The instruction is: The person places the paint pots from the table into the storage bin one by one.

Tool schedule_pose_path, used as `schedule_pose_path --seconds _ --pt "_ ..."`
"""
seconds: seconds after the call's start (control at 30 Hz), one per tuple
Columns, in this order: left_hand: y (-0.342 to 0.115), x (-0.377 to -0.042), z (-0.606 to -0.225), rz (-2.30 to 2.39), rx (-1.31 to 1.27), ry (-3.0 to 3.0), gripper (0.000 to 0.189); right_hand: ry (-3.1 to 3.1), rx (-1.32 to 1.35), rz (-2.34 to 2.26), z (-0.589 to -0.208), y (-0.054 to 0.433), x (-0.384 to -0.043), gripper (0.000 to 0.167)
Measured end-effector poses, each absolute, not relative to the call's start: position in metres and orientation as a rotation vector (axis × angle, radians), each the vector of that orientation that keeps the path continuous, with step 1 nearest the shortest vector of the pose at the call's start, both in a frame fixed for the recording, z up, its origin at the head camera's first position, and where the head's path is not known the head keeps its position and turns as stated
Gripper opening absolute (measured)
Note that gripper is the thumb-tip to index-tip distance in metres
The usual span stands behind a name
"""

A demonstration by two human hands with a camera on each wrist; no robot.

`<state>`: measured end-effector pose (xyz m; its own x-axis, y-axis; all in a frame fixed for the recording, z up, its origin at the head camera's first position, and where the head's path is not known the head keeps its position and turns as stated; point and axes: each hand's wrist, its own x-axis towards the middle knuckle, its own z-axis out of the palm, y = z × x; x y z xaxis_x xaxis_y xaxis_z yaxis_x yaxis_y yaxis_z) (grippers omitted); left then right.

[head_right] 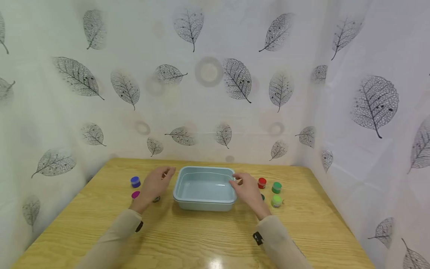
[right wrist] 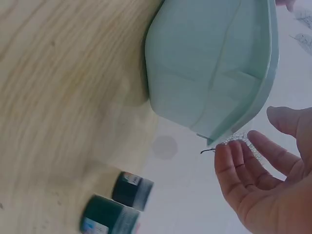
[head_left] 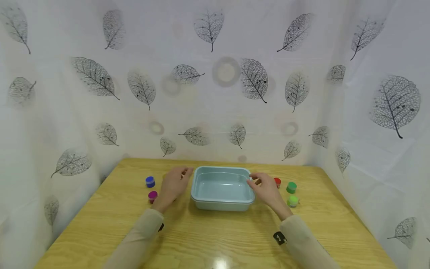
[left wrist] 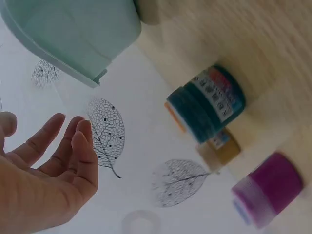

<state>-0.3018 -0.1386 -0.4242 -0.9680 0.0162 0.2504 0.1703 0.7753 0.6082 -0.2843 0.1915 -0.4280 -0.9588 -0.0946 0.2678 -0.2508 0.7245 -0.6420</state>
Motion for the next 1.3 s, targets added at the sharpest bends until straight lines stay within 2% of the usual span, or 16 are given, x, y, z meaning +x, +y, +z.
schedule_pose_path --seconds 0.13,0.27,0.67,0.93,1.3 --pt "-0.149 -0.301 -0.424 -1.300 -0.067 -2.703 0.053 -2.681 0.211 1.334 -0.434 0.197 -0.285 0.031" --pt "-0.161 -0.299 -0.426 -1.471 -0.050 -2.678 0.046 -2.629 0.169 1.639 -0.440 0.201 -0.283 0.036" --pt "-0.191 -0.291 -0.442 -1.537 -0.031 -2.728 0.027 -2.533 0.057 2.069 -0.447 0.211 -0.281 0.049" --pt "-0.200 -0.288 -0.452 -1.487 -0.066 -2.757 0.029 -2.488 0.033 2.213 -0.448 0.213 -0.282 0.055" --pt "-0.201 -0.286 -0.457 -1.439 -0.158 -2.859 0.039 -2.453 0.019 2.281 -0.451 0.216 -0.283 0.055"
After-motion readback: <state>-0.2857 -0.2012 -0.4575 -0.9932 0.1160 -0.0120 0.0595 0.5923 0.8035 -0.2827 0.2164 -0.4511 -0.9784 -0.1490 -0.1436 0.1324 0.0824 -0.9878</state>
